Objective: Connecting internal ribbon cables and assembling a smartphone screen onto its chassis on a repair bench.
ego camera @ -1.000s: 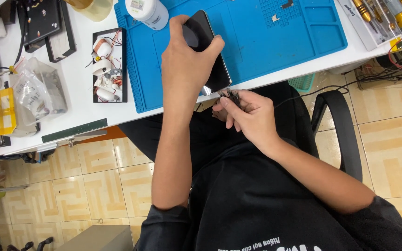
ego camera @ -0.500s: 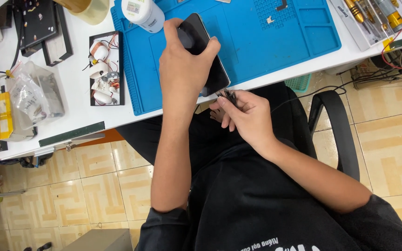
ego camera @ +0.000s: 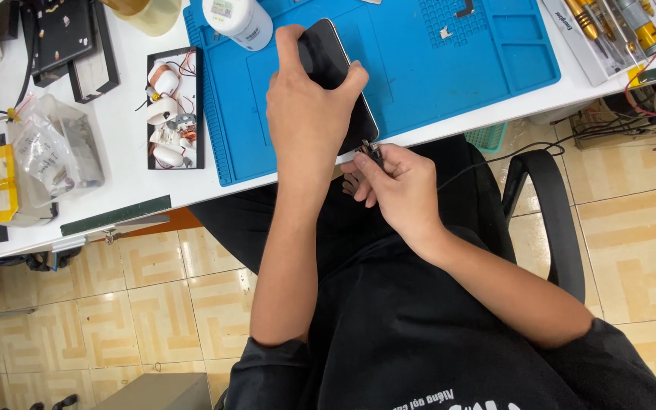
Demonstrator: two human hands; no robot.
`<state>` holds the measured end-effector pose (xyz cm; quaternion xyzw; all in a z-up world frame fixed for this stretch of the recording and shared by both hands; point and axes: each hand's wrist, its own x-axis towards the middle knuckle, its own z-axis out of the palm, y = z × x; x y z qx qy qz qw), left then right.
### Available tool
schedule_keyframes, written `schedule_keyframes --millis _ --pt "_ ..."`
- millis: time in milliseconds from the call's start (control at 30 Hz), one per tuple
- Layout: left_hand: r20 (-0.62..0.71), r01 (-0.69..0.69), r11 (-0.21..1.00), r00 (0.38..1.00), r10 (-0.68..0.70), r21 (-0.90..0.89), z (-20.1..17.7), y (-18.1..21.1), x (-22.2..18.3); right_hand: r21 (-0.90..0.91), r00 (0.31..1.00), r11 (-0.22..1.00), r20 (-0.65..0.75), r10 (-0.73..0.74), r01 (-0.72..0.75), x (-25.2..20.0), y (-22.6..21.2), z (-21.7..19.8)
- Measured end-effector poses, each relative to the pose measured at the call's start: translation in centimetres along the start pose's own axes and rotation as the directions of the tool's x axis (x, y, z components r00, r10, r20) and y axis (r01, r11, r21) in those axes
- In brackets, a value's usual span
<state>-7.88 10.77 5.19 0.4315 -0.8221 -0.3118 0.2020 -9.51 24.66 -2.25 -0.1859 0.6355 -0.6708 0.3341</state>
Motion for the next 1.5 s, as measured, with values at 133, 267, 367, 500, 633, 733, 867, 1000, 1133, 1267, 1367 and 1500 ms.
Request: schedule_keyframes --millis 133,267,367,500,633,733,867,1000,1133,1267,1367,1500 --pt "0.012 0.006 1.0 1.0 -0.006 -0.023 0.0 -0.2 0.4 0.003 0.998 0.998 -0.008 -0.06 0.06 0.1 0.1 0.2" --pt "0.138 0.145 0.987 0.981 -0.136 -0.062 -1.4 0.3 0.7 -0.094 0.999 0.995 0.037 -0.03 0.034 -0.4 -0.5 -0.5" --pt "0.179 0.156 0.988 0.972 -0.155 0.009 -1.0 -0.7 1.5 -0.299 0.978 0.932 0.062 -0.197 0.206 -1.7 -0.5 -1.7" --pt "0.109 0.185 0.941 0.969 -0.224 0.284 1.2 -2.1 3.2 -0.451 0.829 0.702 0.198 -0.523 0.551 -3.6 0.6 -3.3" --pt "0.054 0.146 0.866 0.979 -0.194 0.478 3.5 -2.8 4.4 -0.551 0.761 0.536 0.356 -0.543 0.64 -5.6 4.2 -6.4" --pt "0.072 0.113 0.853 0.982 -0.173 0.509 4.6 -3.5 5.8 -0.639 0.799 0.481 0.443 -0.407 0.6 -7.4 7.9 -10.4" --pt "0.119 0.093 0.88 0.979 -0.166 0.466 4.2 -4.0 6.3 -0.693 0.827 0.453 0.495 -0.267 0.561 -7.8 11.6 -15.7" --pt "0.189 0.099 0.875 0.959 -0.211 0.474 3.2 -4.2 5.7 -0.751 0.866 0.512 0.498 0.027 0.416 -7.8 14.1 -18.1" --pt "0.244 0.084 0.897 0.947 -0.207 0.434 0.0 -1.2 3.8 -0.749 0.886 0.543 0.463 0.019 0.38 -6.8 16.7 -17.8" --pt "0.209 0.043 0.962 0.973 -0.102 0.269 -5.3 0.3 1.3 -0.738 0.866 0.5 0.498 -0.051 0.454 -4.5 18.9 -17.4" --pt "-0.113 -0.225 0.963 0.964 0.242 0.148 -6.8 -3.8 1.9 -0.747 0.867 0.453 0.479 -0.142 0.487 -2.4 22.1 -16.8" --pt "-0.252 -0.289 0.957 0.925 0.285 0.021 -5.3 -9.9 2.9 -0.768 0.876 0.432 0.364 -0.316 0.474 -1.2 24.8 -16.9"
